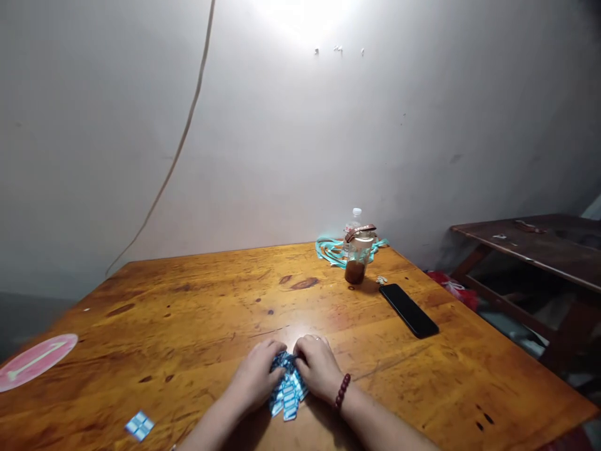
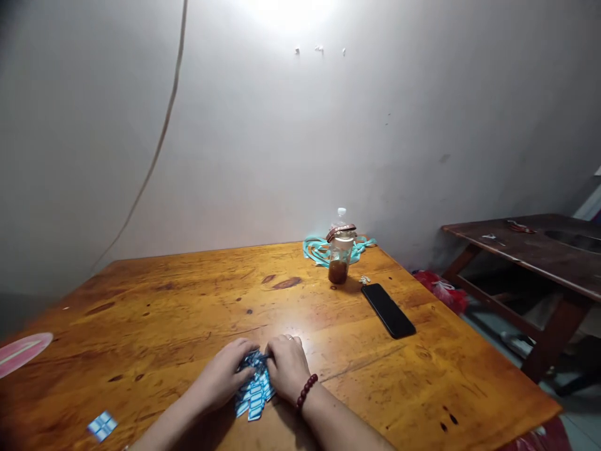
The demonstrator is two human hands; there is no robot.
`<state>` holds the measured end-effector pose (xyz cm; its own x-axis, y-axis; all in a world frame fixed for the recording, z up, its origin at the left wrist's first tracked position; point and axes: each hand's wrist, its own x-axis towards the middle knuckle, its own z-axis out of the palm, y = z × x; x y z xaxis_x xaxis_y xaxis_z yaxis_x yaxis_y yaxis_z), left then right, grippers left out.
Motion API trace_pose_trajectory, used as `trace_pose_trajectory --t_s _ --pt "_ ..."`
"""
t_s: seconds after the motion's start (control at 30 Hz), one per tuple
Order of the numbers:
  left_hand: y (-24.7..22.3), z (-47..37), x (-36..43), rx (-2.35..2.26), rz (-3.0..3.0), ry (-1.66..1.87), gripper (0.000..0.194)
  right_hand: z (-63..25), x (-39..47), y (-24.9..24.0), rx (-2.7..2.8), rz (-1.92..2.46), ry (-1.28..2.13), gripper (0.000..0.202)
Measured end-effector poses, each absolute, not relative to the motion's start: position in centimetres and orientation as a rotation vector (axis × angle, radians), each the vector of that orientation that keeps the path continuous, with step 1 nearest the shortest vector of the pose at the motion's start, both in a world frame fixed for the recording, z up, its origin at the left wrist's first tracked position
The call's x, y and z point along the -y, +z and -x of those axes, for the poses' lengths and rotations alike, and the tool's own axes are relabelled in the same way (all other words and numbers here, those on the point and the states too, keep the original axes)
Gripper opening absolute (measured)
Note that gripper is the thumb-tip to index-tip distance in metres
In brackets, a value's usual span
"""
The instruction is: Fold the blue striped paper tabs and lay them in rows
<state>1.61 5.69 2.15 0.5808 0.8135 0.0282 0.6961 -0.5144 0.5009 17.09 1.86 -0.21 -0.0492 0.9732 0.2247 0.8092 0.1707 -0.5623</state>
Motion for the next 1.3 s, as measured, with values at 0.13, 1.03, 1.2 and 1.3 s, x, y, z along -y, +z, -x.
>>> trace_pose_trajectory --t_s 0.13,1.03,1.2,1.3 --pt "1.6 -1.2 -6.6 -1.25 -2.34 0.538 0.02 -18.7 -2.5 -0.2 1.767 1.707 0.449 0.015" --pt "1.3 0.8 -7.2 -1.329 -2.39 0.689 0.016 -20.1 -2.8 1.0 1.79 1.601 0.391 0.014" --pt "2.3 0.3 -6.5 -1.218 -2.363 0.737 0.016 -19.6 -2.5 1.2 1.807 1.453 0.353 0.013" --pt "3.1 -0.1 -5.7 -1.129 -2.383 0.63 0.018 -19.9 -2.7 0.8 1.756 1.522 0.314 0.021"
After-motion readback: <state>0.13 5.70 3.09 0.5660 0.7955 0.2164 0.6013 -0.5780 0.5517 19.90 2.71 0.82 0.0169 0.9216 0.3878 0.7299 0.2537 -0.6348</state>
